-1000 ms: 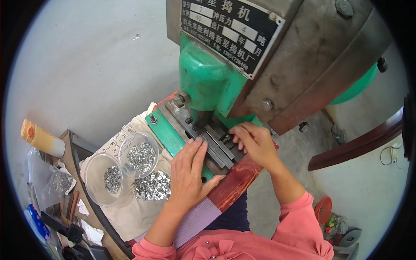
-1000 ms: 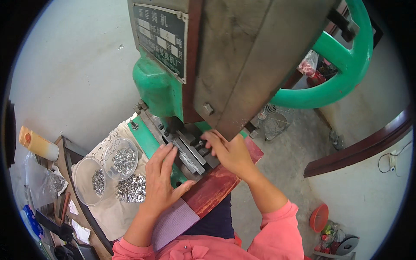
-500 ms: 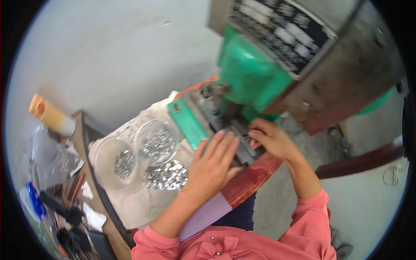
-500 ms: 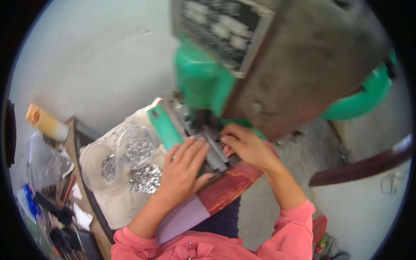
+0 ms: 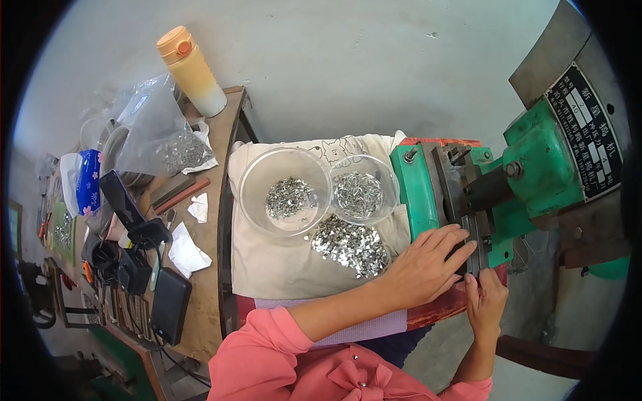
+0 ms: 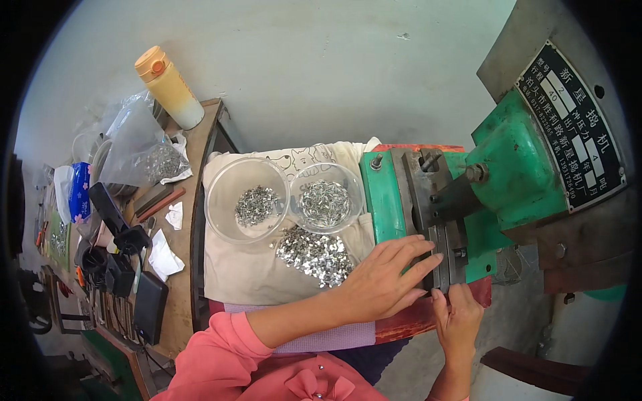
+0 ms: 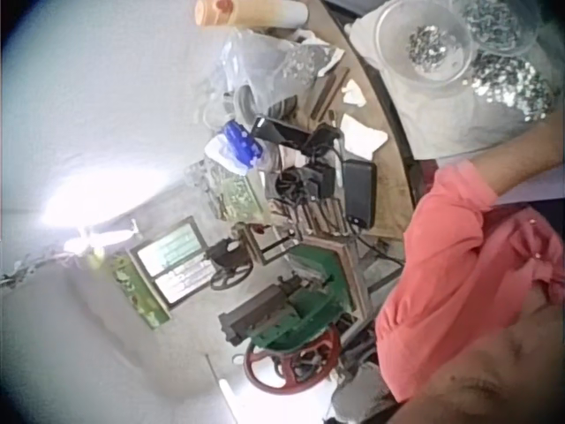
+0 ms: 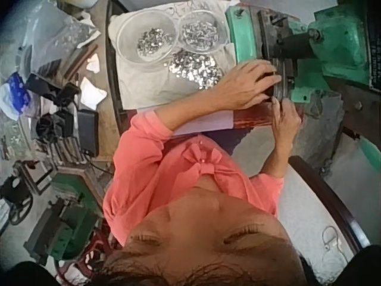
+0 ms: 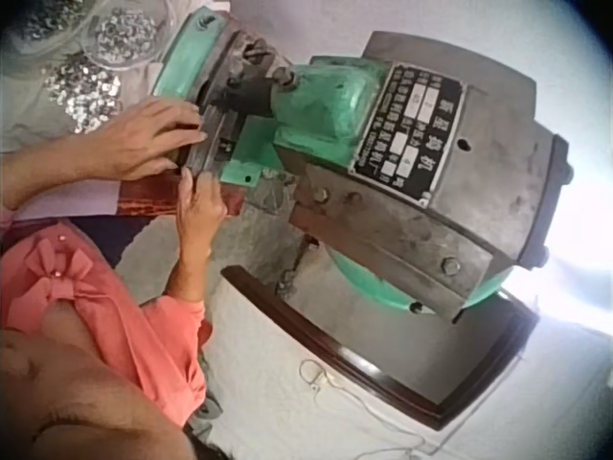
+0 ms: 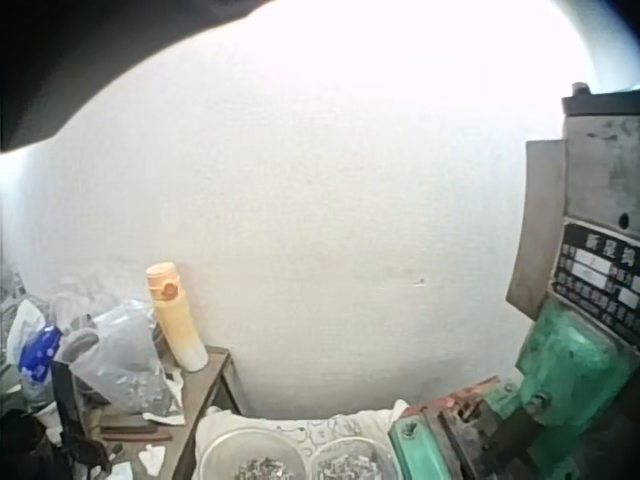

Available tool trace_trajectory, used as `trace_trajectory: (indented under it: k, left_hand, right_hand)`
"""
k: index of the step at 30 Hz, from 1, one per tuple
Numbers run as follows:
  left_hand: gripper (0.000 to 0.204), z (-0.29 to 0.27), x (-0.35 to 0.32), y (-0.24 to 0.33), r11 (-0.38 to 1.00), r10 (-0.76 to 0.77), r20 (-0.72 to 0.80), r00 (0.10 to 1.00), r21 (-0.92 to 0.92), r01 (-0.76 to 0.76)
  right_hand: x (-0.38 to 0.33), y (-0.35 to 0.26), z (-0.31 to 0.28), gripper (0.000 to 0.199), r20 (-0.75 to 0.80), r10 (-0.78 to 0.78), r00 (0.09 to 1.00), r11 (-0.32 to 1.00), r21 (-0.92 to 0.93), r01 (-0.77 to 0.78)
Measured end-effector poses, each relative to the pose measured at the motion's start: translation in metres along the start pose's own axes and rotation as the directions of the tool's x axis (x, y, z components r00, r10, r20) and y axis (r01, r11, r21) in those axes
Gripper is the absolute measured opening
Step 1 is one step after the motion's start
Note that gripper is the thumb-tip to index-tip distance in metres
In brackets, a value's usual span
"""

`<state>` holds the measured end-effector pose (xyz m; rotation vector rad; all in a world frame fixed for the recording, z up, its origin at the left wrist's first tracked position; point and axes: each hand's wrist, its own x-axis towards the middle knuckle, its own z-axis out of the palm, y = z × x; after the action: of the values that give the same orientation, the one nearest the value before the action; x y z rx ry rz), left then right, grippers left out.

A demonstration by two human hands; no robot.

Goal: The person picks small silver metal pieces from a container and places them into slots on a metal strip. They then insert the strip into a green press machine and operate the lever to process the components. The person repeats this cycle of loading and pressing multiple times.

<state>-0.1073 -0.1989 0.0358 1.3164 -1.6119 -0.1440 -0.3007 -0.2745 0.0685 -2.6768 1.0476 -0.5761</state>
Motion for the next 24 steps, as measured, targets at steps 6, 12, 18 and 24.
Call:
trace_trajectory:
  k: [6,12,18,24]
  left_hand:
    - [0.045,-0.001,-0.008,0.004,0.963,-0.098,0.035,0.995,-0.248,0.103]
    - [0.034,0.001,-0.013,0.012,0.906,-0.18,0.105,0.978,-0.369,0.206]
    - [0.031,-0.022,-0.019,0.02,0.813,-0.281,0.163,0.946,-0.483,0.325]
    - [0.031,-0.064,-0.007,0.026,0.496,-0.379,0.553,0.741,-0.555,0.668]
  right_hand:
    - [-0.02,0.0,0.0,0.015,-0.133,-0.08,0.988,0.997,-0.019,0.078]
    - [-0.034,-0.005,0.028,0.017,-0.21,0.107,0.972,0.987,0.136,-0.079]
    - [-0.092,-0.014,0.012,0.025,-0.279,0.297,0.913,0.91,0.374,-0.182]
    - [-0.075,-0.038,0.007,0.028,-0.149,0.003,0.989,0.918,0.392,0.057]
